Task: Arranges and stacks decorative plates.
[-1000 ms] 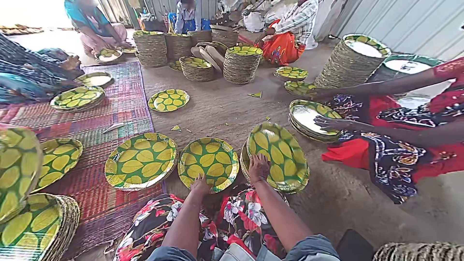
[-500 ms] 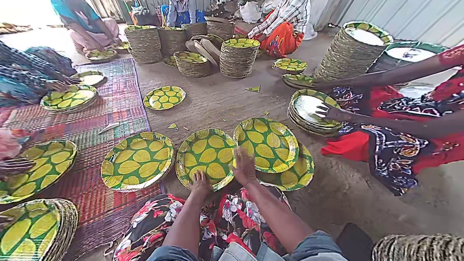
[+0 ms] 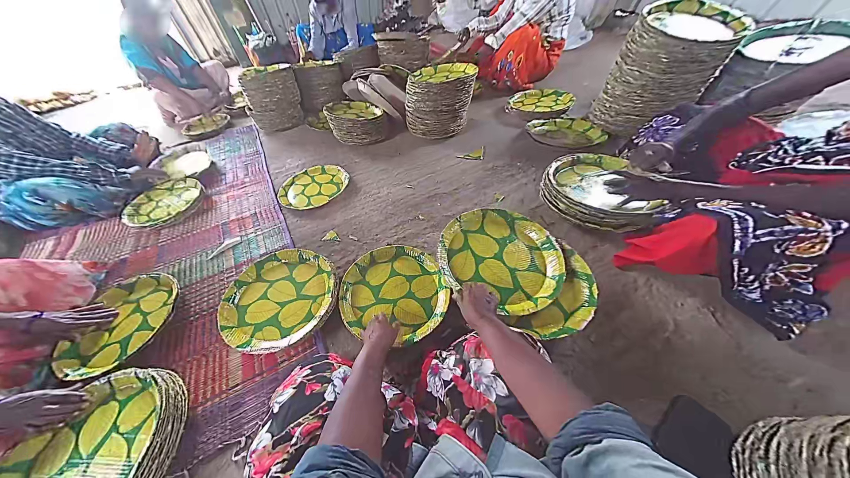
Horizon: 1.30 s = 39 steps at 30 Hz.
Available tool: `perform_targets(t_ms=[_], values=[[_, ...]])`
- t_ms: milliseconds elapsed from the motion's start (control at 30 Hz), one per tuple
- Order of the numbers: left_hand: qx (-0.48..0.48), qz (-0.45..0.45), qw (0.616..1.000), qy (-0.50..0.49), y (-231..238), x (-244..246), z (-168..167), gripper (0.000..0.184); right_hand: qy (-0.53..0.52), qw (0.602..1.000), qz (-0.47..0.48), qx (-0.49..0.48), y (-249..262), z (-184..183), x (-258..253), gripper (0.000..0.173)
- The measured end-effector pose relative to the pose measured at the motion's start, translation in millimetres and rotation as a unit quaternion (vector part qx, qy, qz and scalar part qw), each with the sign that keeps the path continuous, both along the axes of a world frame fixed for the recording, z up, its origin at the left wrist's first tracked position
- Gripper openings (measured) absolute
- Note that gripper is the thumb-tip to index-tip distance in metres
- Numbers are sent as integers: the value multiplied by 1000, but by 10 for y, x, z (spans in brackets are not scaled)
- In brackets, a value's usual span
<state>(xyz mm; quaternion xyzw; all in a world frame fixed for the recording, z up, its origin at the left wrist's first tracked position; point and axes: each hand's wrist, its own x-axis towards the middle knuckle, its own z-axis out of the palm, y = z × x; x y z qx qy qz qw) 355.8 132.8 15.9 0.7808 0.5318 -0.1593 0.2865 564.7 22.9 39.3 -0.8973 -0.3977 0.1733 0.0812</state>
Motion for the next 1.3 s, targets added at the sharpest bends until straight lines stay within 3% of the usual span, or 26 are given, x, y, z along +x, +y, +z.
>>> perform_targets(t_ms=[100, 200, 267, 367, 400, 467, 533, 600, 667, 733, 867, 1000, 1067, 1133, 1200, 1300], values=[[-21, 37, 998, -37, 26, 7, 6, 67, -8, 1000, -6, -6, 29, 3, -14, 41], [21, 74, 992, -96, 16, 0, 4, 67, -81, 989, -8, 127, 9, 41, -27, 39], [145, 139, 958, -206, -5, -14, 27, 68, -129, 961, 77, 234, 9, -13, -96, 33], [352, 160, 871, -304, 82, -19, -15, 67, -50, 936, 284, 201, 22, -121, -258, 32], [357, 141, 874, -299, 90, -25, -23, 67, -16, 924, 343, 168, 57, -173, -278, 33], [248, 64, 942, -218, 20, -59, 1, 62, 62, 909, 401, 97, 126, -243, -293, 37], [99, -44, 990, -87, -41, -48, -63, 65, 110, 931, 344, 51, 135, -129, -293, 50], [36, -121, 992, 7, -131, 4, -154, 75, 82, 967, 215, 109, 90, -49, -219, 54], [30, -131, 991, 10, -115, 38, -227, 79, 22, 990, 58, 124, 89, -45, -106, 59], [26, -137, 990, -2, -55, 41, -246, 81, 30, 997, -53, 54, 82, -42, 16, 62], [54, -125, 991, 11, -39, 24, -247, 77, 48, 995, -84, -29, 121, -22, 34, 42], [61, -77, 995, 21, -64, 17, -249, 77, 19, 995, -96, 17, 120, -52, 64, 44], [35, -50, 998, -11, -41, 18, -229, 71, -30, 991, -92, 88, 80, -27, 76, 43], [51, 17, 993, -101, -18, 15, -189, 66, -90, 975, -36, 198, 52, -14, 44, 37], [169, 112, 953, -227, -5, 10, -142, 63, -73, 959, 99, 256, 32, -23, -65, 34], [358, 173, 867, -302, 107, -6, -162, 67, -6, 921, 345, 180, 52, -172, -269, 32]])
